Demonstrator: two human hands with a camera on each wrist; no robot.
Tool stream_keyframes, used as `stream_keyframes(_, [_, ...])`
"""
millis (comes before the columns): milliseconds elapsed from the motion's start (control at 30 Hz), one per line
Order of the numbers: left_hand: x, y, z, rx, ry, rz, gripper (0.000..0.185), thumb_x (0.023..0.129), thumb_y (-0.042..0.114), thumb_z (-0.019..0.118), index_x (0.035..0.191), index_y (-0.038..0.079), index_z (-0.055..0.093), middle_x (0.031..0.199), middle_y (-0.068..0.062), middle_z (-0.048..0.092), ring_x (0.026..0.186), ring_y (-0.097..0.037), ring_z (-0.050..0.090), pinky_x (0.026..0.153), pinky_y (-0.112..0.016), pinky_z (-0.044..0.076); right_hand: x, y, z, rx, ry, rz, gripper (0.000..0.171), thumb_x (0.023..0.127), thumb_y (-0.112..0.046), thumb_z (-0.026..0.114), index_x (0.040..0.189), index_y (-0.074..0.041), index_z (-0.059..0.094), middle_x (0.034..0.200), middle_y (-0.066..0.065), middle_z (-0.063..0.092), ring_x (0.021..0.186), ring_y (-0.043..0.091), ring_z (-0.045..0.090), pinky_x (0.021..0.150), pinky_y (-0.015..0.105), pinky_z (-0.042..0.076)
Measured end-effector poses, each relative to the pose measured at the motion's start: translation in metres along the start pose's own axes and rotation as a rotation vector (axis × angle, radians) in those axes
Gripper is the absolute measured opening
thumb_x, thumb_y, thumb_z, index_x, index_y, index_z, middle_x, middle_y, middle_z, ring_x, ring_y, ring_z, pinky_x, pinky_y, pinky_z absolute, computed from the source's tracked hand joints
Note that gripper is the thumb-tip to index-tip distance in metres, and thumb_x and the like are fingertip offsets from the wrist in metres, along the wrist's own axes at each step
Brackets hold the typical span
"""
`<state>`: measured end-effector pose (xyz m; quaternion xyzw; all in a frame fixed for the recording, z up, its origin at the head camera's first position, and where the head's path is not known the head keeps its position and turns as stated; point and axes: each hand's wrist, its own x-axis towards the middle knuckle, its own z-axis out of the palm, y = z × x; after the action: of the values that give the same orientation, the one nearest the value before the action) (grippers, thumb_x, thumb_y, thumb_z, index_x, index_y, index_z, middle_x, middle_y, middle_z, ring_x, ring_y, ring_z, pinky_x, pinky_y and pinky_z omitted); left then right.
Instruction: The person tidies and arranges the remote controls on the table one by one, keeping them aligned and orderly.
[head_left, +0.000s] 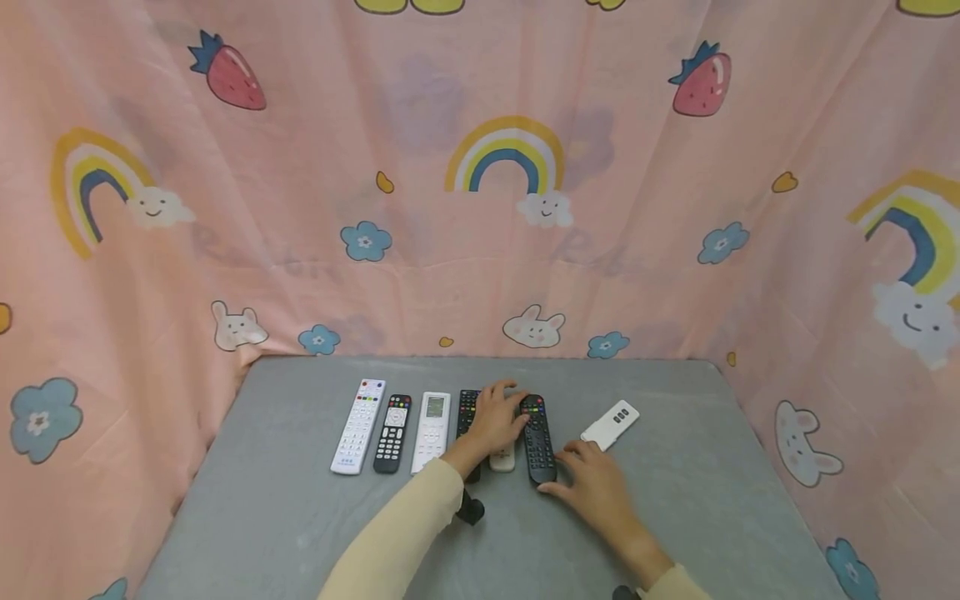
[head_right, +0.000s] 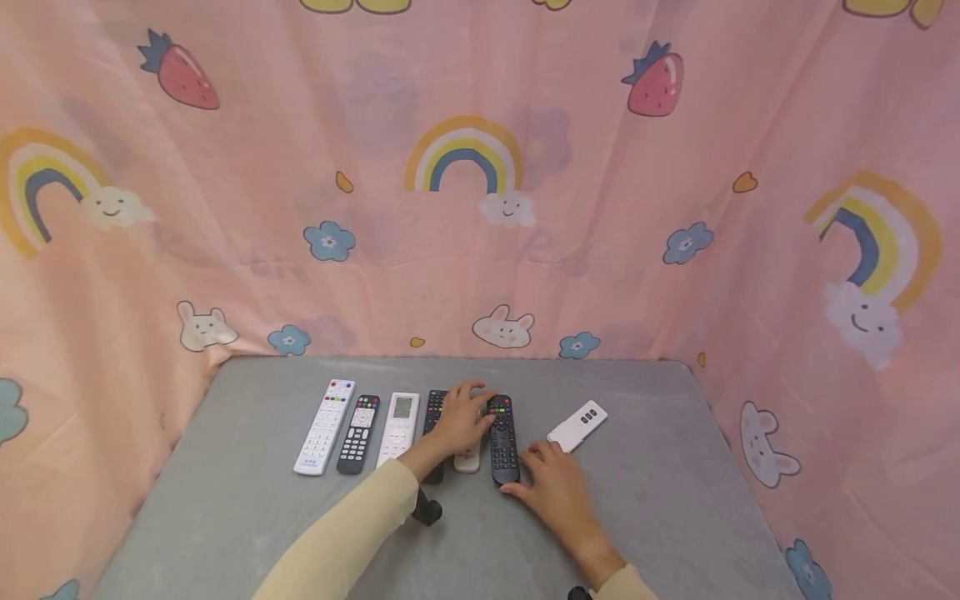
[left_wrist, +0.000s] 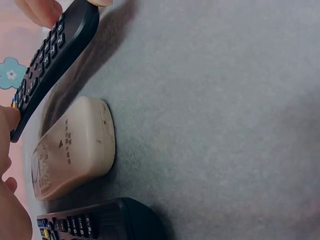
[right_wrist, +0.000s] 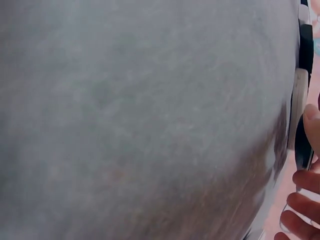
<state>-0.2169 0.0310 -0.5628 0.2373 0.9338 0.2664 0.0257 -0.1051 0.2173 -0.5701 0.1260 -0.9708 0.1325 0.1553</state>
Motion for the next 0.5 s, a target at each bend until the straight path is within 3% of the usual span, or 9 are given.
stream_keyframes(233, [0.004, 0.000, 0.002, 0.053, -0.055, -0.039, 0.045, 0.101, 0.029, 0.055, 0.144, 0.019, 0.051, 0.154, -0.008, 0.037, 0.141, -0.032, 0.032, 0.118, -0.053, 0.028, 0.003, -0.007, 0.006, -0.017, -0.045, 0.034, 0.060, 0.064, -0.060, 0.083, 0.099, -0.012, 0.075, 0.098, 0.001, 0.065, 0.088, 0.019, 0.060, 0.074, 0.038, 0.053])
stream_keyframes(500, [0.008, -0.001, 0.006, 0.056, -0.067, -0.045, 0.043, 0.101, 0.027, 0.054, 0.144, 0.018, 0.052, 0.153, -0.009, 0.038, 0.140, -0.033, 0.032, 0.117, -0.054, 0.028, 0.005, -0.013, 0.012, -0.038, -0.099, 0.085, 0.063, 0.064, -0.063, 0.081, 0.099, -0.011, 0.075, 0.096, 0.000, 0.066, 0.085, 0.017, 0.062, 0.075, 0.038, 0.053])
